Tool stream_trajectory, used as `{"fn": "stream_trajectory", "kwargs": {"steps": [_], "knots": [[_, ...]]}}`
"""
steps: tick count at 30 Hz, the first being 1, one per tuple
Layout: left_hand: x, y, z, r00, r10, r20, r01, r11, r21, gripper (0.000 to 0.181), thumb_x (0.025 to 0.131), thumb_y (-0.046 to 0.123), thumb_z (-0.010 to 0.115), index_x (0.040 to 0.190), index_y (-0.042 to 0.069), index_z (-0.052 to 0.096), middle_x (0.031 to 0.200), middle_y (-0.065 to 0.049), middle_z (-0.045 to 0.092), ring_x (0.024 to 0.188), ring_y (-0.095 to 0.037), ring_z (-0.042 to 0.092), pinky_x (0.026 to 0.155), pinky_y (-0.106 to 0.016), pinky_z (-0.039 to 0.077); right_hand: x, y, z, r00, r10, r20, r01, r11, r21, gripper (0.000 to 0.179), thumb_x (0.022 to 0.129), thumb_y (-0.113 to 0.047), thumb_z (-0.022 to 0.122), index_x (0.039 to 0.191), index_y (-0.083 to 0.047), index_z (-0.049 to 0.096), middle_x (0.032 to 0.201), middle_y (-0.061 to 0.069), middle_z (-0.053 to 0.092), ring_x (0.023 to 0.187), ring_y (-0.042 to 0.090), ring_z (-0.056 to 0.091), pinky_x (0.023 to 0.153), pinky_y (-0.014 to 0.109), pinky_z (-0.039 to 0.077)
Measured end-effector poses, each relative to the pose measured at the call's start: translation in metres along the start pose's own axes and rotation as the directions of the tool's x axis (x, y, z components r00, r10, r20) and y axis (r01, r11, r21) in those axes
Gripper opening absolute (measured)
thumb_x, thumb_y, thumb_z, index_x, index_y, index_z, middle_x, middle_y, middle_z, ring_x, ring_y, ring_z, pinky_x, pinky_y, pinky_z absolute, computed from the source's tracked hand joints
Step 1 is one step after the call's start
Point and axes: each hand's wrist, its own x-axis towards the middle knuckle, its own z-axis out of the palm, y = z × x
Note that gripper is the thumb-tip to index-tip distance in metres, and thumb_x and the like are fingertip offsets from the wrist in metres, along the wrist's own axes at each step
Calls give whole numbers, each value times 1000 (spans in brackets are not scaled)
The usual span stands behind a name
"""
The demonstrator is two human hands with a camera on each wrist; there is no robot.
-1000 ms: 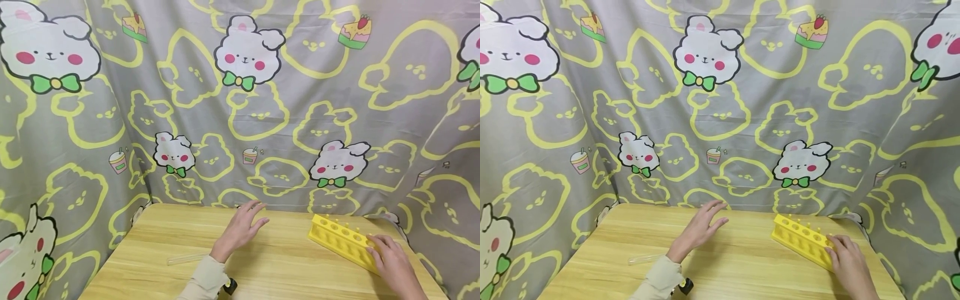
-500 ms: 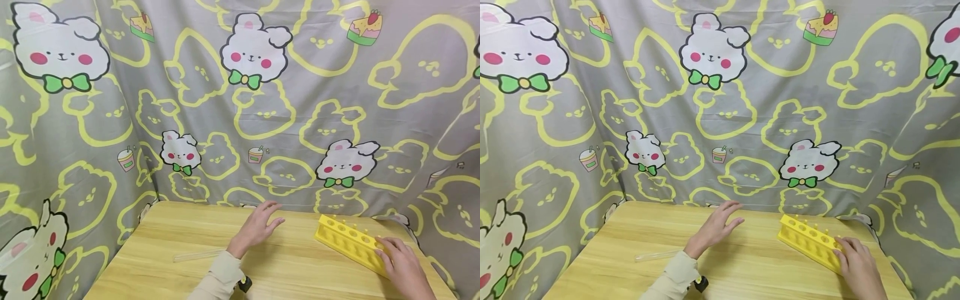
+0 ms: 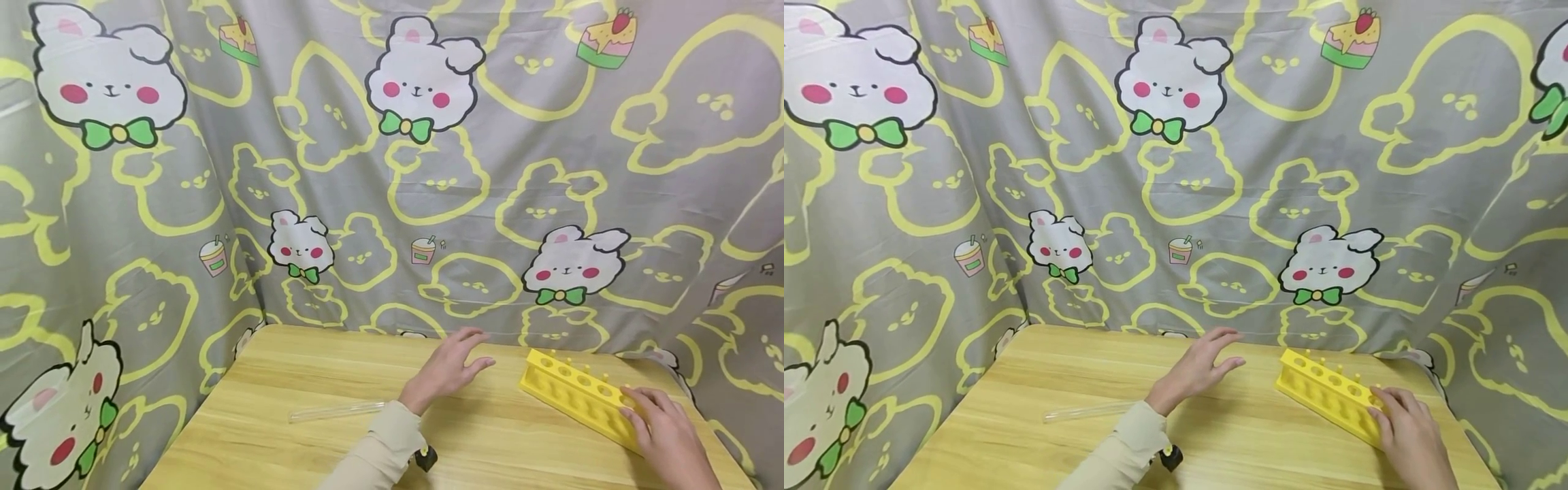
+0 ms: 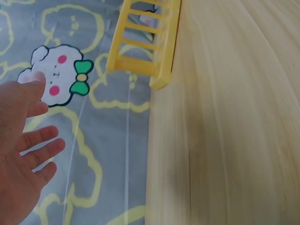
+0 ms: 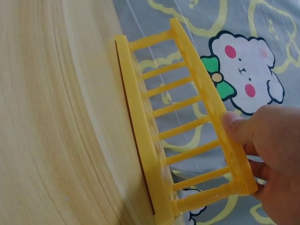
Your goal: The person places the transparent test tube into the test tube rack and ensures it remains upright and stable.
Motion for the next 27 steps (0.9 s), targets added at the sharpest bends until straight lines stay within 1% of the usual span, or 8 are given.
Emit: {"fn": "stream_trajectory", "kwargs": {"steps": [2,7,9,12,19,23,27], "knots": [[5,3,3,1000,8,17,-8,1000,4,47,106,40,57,146,15,57,146,-5,54,133,-18,53,110,-30,44,0,1,0,1000,14,12,-14,1000,-1,35,90,2,74,122,10,64,111,29,58,92,50,54,71,61,44],[17,12,12,997,42,58,-44,999,22,48,107,44,53,147,18,55,147,-2,53,134,-13,52,111,-23,41,0,4,-4,995,70,71,-68,997,-31,33,94,-3,72,123,10,63,112,29,57,93,49,54,71,61,44],[20,13,14,997,41,63,-43,999,31,48,107,45,53,147,18,55,147,-2,53,134,-12,51,111,-21,40,1,5,-3,995,64,80,-62,998,-34,33,94,-4,72,122,10,64,112,29,58,92,49,54,71,60,44],[22,14,14,997,36,67,-40,998,52,48,106,44,54,146,18,56,146,0,54,134,-11,51,110,-19,39,4,5,1,996,43,73,-41,999,-25,33,93,-4,73,122,10,64,111,29,58,91,48,55,69,59,45],[32,16,18,995,68,72,-74,994,80,46,106,44,55,144,18,58,142,2,56,131,-8,53,110,-15,37,4,5,3,999,29,32,-29,1000,-5,32,94,-4,73,122,10,65,110,27,59,91,48,55,71,60,45],[37,18,22,995,61,82,-68,994,84,46,105,43,57,144,18,58,142,2,57,130,-8,54,110,-16,38,3,5,2,999,31,30,-30,1000,-3,33,93,-2,73,122,10,65,109,27,59,90,47,56,69,59,46],[40,20,28,994,45,104,-53,996,69,46,105,42,57,143,16,59,143,1,57,131,-9,53,111,-17,37,2,3,2,999,24,21,-24,1000,3,33,91,0,74,121,11,65,108,27,59,88,46,56,67,58,46]]}}
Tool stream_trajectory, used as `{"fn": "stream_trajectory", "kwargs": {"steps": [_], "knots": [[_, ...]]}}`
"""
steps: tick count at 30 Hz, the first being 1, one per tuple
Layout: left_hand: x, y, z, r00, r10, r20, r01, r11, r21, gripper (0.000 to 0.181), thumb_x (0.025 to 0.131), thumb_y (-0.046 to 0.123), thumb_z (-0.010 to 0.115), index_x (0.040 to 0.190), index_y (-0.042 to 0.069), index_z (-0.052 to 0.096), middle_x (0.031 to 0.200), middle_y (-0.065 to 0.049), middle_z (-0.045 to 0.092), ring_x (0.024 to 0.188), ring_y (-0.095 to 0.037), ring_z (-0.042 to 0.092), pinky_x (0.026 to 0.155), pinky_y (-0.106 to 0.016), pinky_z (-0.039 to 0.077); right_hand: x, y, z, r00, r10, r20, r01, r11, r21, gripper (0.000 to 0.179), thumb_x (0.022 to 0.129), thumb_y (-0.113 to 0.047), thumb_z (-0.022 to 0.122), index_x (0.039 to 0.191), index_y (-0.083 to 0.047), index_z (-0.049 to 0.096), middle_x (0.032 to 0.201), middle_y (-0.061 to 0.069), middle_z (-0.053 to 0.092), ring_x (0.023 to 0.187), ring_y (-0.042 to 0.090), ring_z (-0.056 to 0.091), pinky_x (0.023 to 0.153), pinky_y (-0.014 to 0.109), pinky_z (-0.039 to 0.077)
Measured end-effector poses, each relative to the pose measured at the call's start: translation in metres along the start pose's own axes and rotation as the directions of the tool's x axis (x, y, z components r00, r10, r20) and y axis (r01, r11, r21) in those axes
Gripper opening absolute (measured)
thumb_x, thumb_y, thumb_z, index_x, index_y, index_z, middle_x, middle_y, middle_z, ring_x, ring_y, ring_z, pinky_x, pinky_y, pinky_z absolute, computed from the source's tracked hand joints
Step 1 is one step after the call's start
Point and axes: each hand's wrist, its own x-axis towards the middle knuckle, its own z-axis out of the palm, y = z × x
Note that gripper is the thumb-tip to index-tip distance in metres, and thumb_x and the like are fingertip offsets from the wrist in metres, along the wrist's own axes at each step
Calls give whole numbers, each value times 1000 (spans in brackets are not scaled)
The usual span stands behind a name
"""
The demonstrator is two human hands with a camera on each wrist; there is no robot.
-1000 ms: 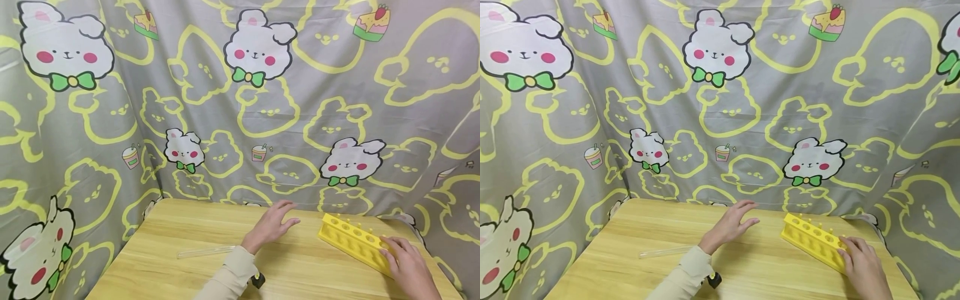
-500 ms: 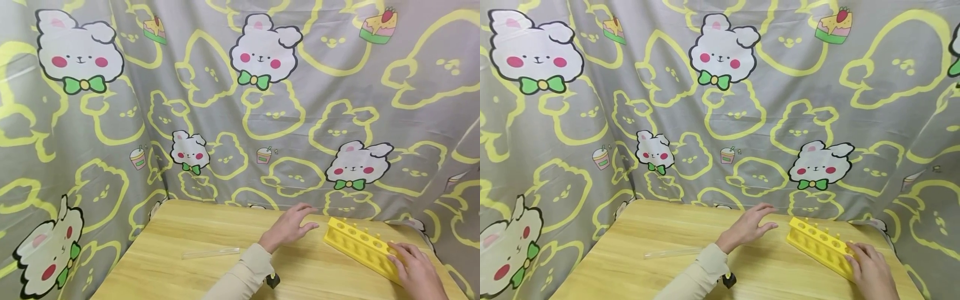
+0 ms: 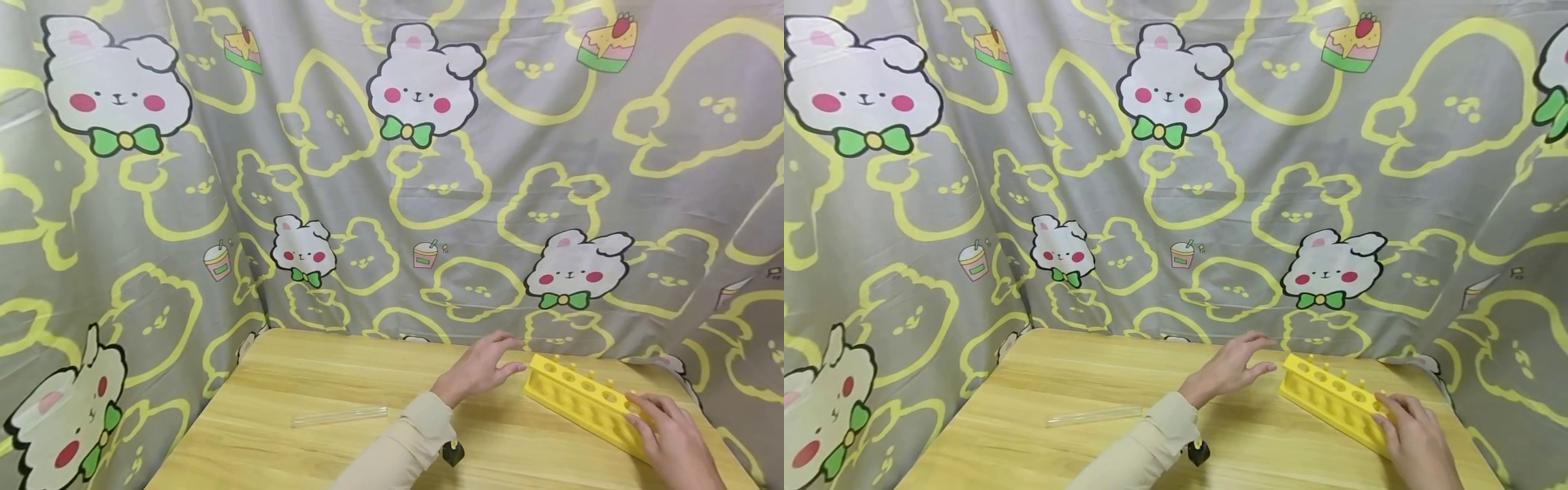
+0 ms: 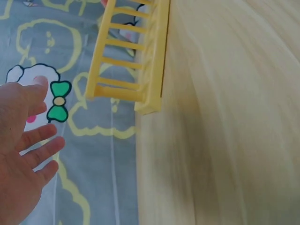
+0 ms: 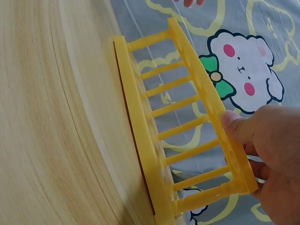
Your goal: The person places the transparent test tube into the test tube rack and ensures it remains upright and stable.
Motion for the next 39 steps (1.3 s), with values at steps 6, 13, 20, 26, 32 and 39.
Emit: {"fn": "stream_trajectory", "kwargs": {"steps": [6,13,20,26,32,39], "knots": [[6,4,10,999,-12,29,13,1000,-17,49,103,42,61,147,20,57,148,-1,54,134,-11,51,112,-20,37,0,-3,-2,1000,2,0,-2,1000,-7,34,90,1,75,121,11,65,108,26,60,89,46,56,67,59,47],[12,13,22,998,-17,66,18,1000,-20,51,102,43,61,148,22,55,151,3,51,139,-11,46,114,-22,36,0,-2,-1,1000,9,0,-9,1000,-16,34,89,1,75,120,11,66,107,27,60,88,45,57,67,59,47],[15,23,30,998,-8,62,8,1000,1,46,103,41,62,145,23,59,147,5,53,138,-10,45,113,-20,35,-2,-5,0,999,-13,-38,12,1000,-19,37,84,5,78,119,10,67,106,26,61,86,45,58,68,60,48],[16,30,33,997,-1,74,1,1000,-4,47,102,42,61,145,23,58,149,6,50,136,-10,46,111,-20,38,-4,-6,2,998,-21,-57,20,1000,-17,38,82,7,79,119,10,68,107,26,61,87,45,58,68,60,48],[17,33,40,997,5,80,-7,999,36,46,103,44,59,145,26,58,150,7,50,135,-10,47,110,-21,40,-4,-9,3,999,-9,-52,8,1000,-22,39,83,6,79,120,8,68,108,24,61,88,44,57,68,59,48],[26,41,48,998,10,56,-14,997,79,45,100,47,65,141,29,63,143,5,54,130,-8,49,108,-21,40,-6,-8,1,997,-14,-76,13,1000,-21,40,81,8,80,119,8,68,107,24,61,88,44,57,68,60,48]]}}
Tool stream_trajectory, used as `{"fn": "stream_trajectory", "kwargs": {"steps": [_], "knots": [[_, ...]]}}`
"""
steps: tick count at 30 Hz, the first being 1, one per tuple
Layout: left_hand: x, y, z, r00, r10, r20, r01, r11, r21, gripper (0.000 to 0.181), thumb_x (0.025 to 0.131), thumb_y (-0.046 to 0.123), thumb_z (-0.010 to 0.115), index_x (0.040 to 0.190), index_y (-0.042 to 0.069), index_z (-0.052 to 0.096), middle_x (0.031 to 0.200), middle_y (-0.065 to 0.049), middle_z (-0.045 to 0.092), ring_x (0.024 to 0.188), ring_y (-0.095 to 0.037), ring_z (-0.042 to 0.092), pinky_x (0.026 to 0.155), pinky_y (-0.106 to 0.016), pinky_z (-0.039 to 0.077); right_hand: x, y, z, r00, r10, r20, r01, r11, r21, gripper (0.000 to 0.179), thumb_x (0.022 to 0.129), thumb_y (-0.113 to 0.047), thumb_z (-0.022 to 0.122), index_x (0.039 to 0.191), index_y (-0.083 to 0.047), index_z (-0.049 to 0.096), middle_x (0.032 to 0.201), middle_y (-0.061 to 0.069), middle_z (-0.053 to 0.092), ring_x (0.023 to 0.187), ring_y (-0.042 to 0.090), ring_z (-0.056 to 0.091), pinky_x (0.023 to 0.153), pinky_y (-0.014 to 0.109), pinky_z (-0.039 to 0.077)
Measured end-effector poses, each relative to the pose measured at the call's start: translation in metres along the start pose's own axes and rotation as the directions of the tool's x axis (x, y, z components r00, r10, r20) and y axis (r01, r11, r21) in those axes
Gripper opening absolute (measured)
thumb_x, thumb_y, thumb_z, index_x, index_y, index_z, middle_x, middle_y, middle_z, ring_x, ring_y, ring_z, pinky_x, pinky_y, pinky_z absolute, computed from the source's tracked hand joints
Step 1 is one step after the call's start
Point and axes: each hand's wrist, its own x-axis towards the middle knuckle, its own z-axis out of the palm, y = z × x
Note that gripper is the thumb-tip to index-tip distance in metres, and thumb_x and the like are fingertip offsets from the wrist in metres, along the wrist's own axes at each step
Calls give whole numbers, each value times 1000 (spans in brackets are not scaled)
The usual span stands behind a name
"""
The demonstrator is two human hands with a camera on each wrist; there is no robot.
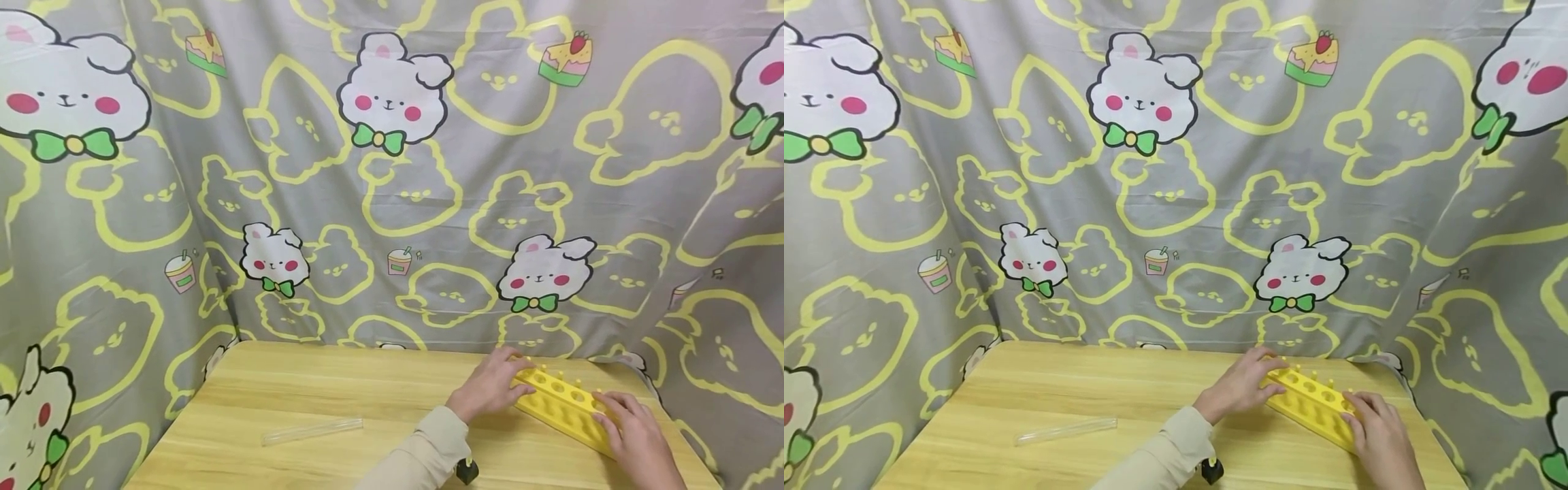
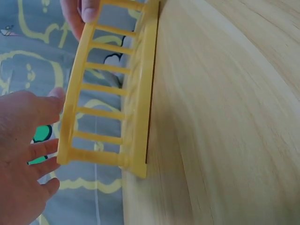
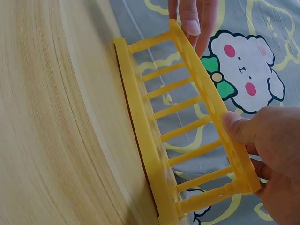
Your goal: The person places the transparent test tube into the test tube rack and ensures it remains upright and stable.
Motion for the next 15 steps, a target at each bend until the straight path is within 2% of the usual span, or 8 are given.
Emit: {"fn": "stream_trajectory", "kwargs": {"steps": [9,15], "knots": [[4,4,3,1000,-2,20,2,1000,19,42,101,43,64,140,27,63,135,8,56,123,-5,51,103,-15,40,0,-2,0,999,-23,-25,23,1000,5,41,79,8,80,118,7,69,107,21,62,87,42,58,66,58,50],[5,5,8,999,28,-17,-28,1000,-8,38,101,36,66,137,23,65,131,6,57,119,-4,53,97,-10,41,-2,-3,-1,1000,-2,-22,2,1000,4,41,79,8,81,118,7,69,108,22,61,89,43,58,65,59,50]]}}
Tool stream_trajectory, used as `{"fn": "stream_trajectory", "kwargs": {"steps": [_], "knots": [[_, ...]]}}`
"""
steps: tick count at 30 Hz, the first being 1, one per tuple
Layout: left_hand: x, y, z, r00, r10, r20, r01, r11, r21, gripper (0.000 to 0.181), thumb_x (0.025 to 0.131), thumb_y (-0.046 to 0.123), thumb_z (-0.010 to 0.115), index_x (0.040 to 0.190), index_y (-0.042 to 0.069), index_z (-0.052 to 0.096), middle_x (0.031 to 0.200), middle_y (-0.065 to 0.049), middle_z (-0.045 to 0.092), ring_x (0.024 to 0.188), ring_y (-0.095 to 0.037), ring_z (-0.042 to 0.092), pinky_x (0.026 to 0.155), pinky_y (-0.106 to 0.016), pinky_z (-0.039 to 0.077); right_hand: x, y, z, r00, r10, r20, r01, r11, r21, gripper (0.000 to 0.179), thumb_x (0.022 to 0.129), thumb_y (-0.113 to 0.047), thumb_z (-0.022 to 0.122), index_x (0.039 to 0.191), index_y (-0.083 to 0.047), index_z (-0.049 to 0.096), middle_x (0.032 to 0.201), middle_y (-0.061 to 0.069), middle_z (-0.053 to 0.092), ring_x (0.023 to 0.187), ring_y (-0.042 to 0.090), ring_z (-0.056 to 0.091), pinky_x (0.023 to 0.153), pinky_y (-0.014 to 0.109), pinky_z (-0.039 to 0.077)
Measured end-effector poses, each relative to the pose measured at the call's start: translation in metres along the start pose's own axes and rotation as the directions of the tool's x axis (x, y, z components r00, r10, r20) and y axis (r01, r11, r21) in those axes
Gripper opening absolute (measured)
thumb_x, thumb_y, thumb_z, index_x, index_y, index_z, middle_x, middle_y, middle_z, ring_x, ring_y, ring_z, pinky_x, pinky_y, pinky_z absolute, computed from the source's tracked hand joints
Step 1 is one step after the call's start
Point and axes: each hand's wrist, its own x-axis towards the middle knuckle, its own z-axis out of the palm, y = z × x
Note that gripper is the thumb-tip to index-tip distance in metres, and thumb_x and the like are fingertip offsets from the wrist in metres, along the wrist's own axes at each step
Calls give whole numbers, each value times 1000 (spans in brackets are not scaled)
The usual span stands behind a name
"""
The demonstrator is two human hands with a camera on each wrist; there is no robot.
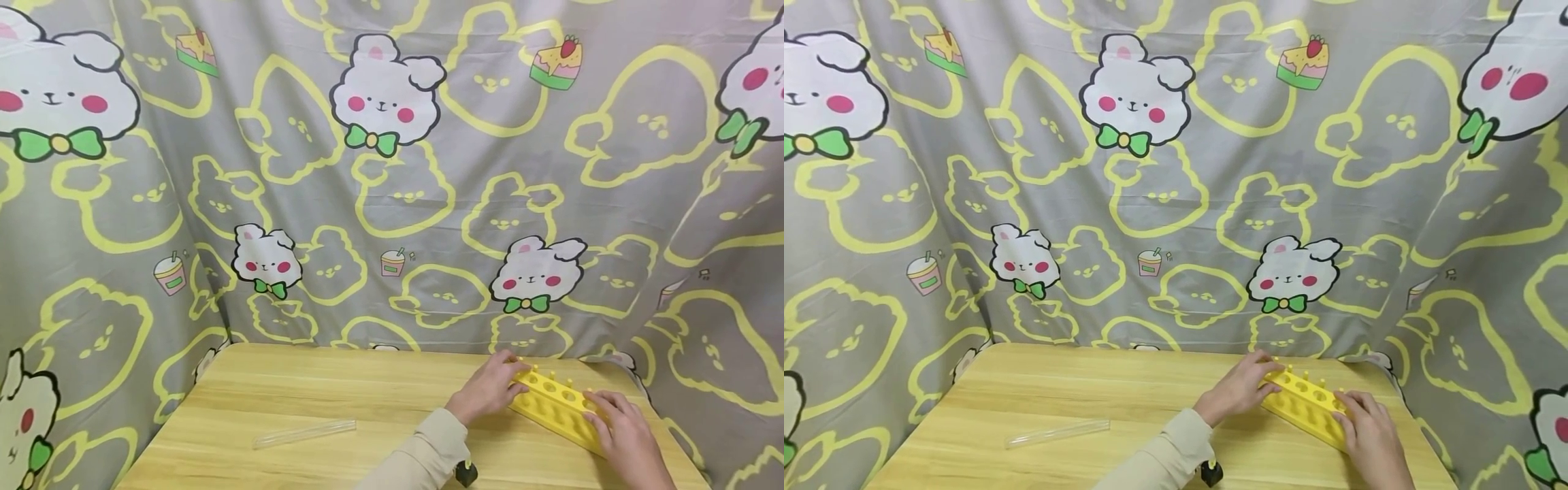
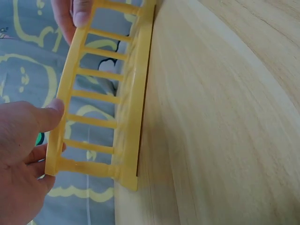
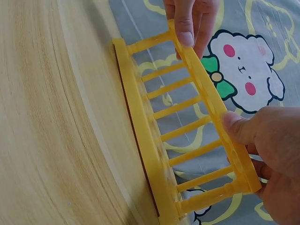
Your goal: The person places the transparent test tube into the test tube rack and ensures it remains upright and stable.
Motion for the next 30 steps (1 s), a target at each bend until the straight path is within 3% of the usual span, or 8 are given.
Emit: {"fn": "stream_trajectory", "kwargs": {"steps": [13,22,30], "knots": [[3,-1,7,995,48,-85,-43,997,62,33,100,31,69,131,21,71,122,6,63,110,-4,58,96,-9,43,1,2,2,1000,21,17,-21,1000,-5,40,80,7,81,118,7,69,107,22,61,89,43,58,66,59,49],[3,-1,8,993,64,-103,-59,997,50,31,101,29,67,131,20,71,120,5,65,108,-4,60,94,-8,44,2,2,1,999,31,20,-30,999,-16,39,80,6,81,118,7,70,105,22,62,86,42,58,65,56,49],[3,-1,6,995,32,-96,-29,999,30,31,100,27,69,130,21,72,120,8,65,108,-2,60,94,-8,44,2,2,2,1000,16,7,-16,1000,-7,40,78,7,82,117,8,70,104,21,62,86,41,58,67,58,50]]}}
